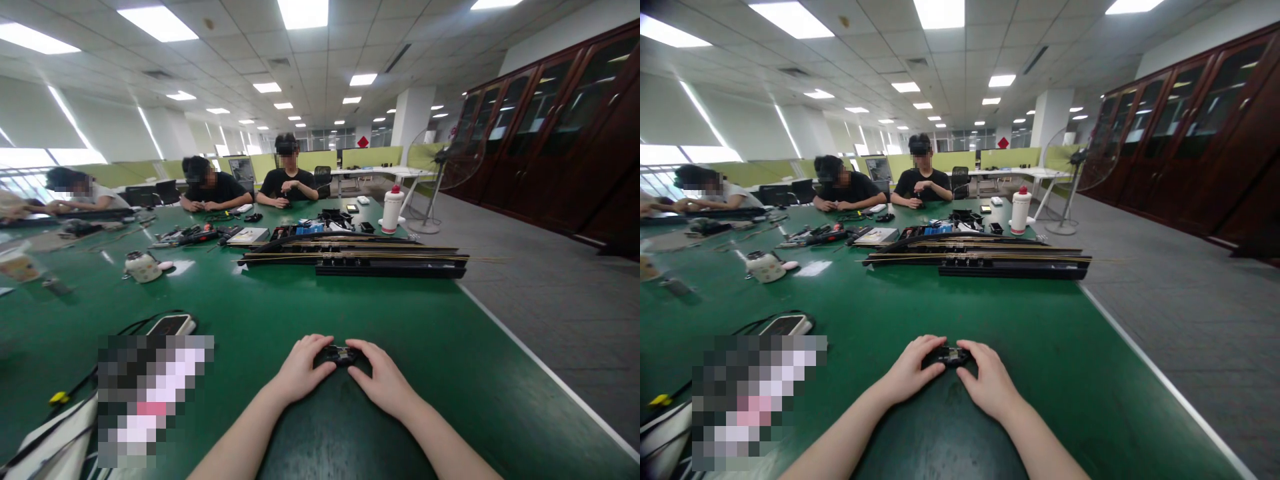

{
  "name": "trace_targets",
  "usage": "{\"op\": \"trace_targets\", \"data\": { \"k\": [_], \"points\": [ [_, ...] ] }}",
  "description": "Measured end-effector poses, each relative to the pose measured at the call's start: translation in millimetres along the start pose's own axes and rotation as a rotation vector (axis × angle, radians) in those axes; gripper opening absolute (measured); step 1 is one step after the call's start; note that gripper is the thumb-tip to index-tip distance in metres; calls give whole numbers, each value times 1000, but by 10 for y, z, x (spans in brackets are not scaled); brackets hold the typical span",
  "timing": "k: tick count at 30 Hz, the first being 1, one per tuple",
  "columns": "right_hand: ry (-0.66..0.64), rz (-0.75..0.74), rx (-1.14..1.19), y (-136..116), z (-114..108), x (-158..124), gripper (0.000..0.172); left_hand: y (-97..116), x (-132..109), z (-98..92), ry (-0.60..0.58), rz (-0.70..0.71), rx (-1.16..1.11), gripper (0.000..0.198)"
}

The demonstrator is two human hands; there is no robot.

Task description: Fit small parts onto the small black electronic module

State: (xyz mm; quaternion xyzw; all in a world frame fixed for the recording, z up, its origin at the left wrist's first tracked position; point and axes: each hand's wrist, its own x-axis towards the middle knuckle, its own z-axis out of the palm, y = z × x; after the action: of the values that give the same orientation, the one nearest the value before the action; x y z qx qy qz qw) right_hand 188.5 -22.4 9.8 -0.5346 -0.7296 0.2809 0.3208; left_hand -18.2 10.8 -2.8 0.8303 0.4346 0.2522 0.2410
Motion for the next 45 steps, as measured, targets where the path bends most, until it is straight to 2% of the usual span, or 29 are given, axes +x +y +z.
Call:
{"op": "trace_targets", "data": {
  "k": [7,14,21,27,31,34,37,38,40,42,45],
  "points": [
    [39,-23,-16,11,29,-18,40,1,-3,-2,21,2,-5,38],
    [42,-42,-48,17,49,-14,39,61,-20,-25,39,0,95,43],
    [62,-48,-55,5,48,-17,37,128,-14,-74,7,0,140,31],
    [52,-52,-68,48,66,-3,35,124,-37,-50,18,-1,128,34],
    [52,-52,-50,74,72,7,34,100,-43,-122,45,-39,96,47],
    [43,-33,-44,53,60,3,34,-8,-51,-374,172,-118,134,42],
    [22,-10,-48,15,35,-3,35,-237,-106,-838,269,-222,275,39],
    [13,-7,-49,3,25,-5,37,-335,-146,-1023,287,-295,363,39],
    [2,14,-46,-15,2,-6,39,-542,-263,-1393,292,-571,590,39],
    [-8,43,-33,-28,-20,-5,43,-738,-417,-1708,348,-740,663,42],
    [-12,79,-6,-45,-44,1,48,-979,-640,-1993,369,-923,709,52]
  ]
}}
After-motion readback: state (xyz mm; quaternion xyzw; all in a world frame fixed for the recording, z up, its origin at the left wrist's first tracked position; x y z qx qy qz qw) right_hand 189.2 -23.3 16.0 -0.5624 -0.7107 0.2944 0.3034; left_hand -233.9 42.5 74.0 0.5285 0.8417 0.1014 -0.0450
